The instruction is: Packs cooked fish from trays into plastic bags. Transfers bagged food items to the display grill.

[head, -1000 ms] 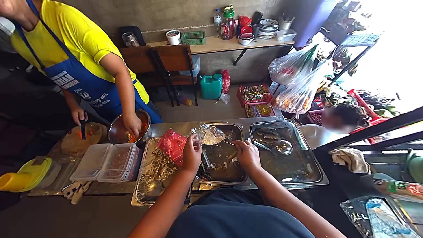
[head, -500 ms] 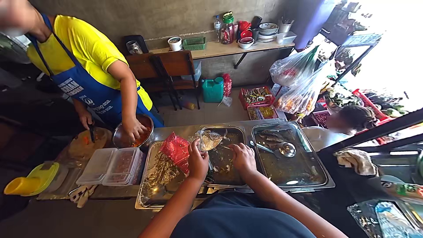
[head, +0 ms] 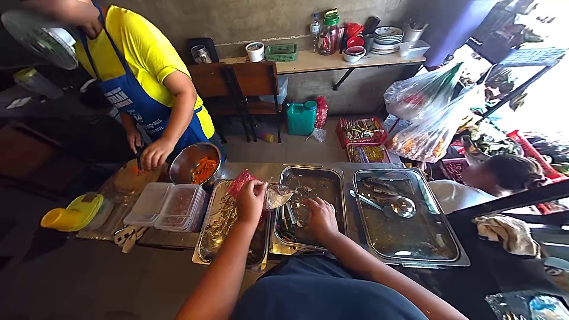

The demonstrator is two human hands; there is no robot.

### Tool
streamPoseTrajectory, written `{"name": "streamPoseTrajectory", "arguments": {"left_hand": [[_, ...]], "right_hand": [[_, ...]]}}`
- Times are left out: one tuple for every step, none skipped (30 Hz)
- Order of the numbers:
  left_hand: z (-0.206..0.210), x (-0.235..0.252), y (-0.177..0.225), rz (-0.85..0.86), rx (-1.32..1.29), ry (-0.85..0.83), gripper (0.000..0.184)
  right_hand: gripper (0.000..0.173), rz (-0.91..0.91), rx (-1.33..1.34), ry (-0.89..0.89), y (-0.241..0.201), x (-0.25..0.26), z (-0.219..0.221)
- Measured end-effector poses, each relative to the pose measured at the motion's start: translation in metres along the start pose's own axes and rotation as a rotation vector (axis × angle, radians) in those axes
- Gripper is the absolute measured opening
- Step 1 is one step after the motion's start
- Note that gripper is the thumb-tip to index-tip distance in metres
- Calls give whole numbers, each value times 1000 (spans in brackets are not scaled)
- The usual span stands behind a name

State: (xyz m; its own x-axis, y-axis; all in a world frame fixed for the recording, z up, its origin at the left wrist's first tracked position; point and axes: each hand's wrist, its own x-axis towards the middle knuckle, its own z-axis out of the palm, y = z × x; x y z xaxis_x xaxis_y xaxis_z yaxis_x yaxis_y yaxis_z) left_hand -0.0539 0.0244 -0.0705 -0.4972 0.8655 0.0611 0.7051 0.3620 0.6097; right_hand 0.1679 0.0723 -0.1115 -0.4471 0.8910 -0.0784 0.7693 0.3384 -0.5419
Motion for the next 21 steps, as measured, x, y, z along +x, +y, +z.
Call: {"name": "streamPoseTrajectory", "arguments": {"left_hand": [[-5, 4, -6, -65, 68, -82, 37], [-8, 5, -8, -121, 132, -171, 41], [-9, 5, -7, -160, 189, -240, 46], [-8, 3, -5, -192, 233, -289, 50], [-5, 2, -4, -214, 251, -313, 53], [-2, 1, -3, -233, 250, -326, 54], [1, 1, -2, -242, 240, -331, 54], [4, 1, -2, -247, 234, -336, 52], [6, 2, -2, -250, 233, -341, 50], [7, 2, -2, -254, 233, -346, 47], [8, 3, -2, -257, 231, -347, 43], [7, 3, -3, -257, 233, -344, 41], [7, 3, -2, -250, 243, -339, 39], [7, 2, -1, -234, 262, -332, 38], [7, 1, 1, -208, 290, -323, 37], [7, 0, 3, -173, 325, -311, 37], [8, -2, 6, -132, 351, -297, 37], [10, -5, 10, -88, 368, -293, 37], [12, -7, 13, -43, 374, -310, 38], [16, -9, 16, -8, 373, -340, 38], [20, -10, 19, 13, 374, -375, 39]], "right_hand": [[37, 6, -5, -4, 0, 0, 1], [37, 12, -12, -8, 0, 1, 2], [37, 13, -20, -7, -1, 1, 3], [37, 13, -26, -5, -1, 1, 3], [37, 12, -34, -5, -3, 1, 3], [37, 14, -40, -11, -4, 1, 2], [37, 16, -47, -16, -5, 1, 2], [37, 18, -52, -14, -5, 1, 2], [37, 19, -56, -6, -4, 0, 2], [37, 17, -61, 3, -4, 0, 2], [37, 13, -65, 12, -4, 0, 3], [37, 11, -70, 9, -5, 0, 2], [38, 14, -79, -1, -5, 0, 1], [38, 18, -87, -15, -7, 0, 0], [38, 21, -97, -25, -8, -1, -2], [38, 20, -109, -30, -9, -1, -3], [39, 17, -121, -37, -9, -1, -3], [39, 14, -133, -47, -10, -1, -4], [38, 10, -143, -57, -11, -1, -5], [38, 0, -148, -52, -11, -1, -5], [38, -12, -152, -44, -11, -1, -5]]}}
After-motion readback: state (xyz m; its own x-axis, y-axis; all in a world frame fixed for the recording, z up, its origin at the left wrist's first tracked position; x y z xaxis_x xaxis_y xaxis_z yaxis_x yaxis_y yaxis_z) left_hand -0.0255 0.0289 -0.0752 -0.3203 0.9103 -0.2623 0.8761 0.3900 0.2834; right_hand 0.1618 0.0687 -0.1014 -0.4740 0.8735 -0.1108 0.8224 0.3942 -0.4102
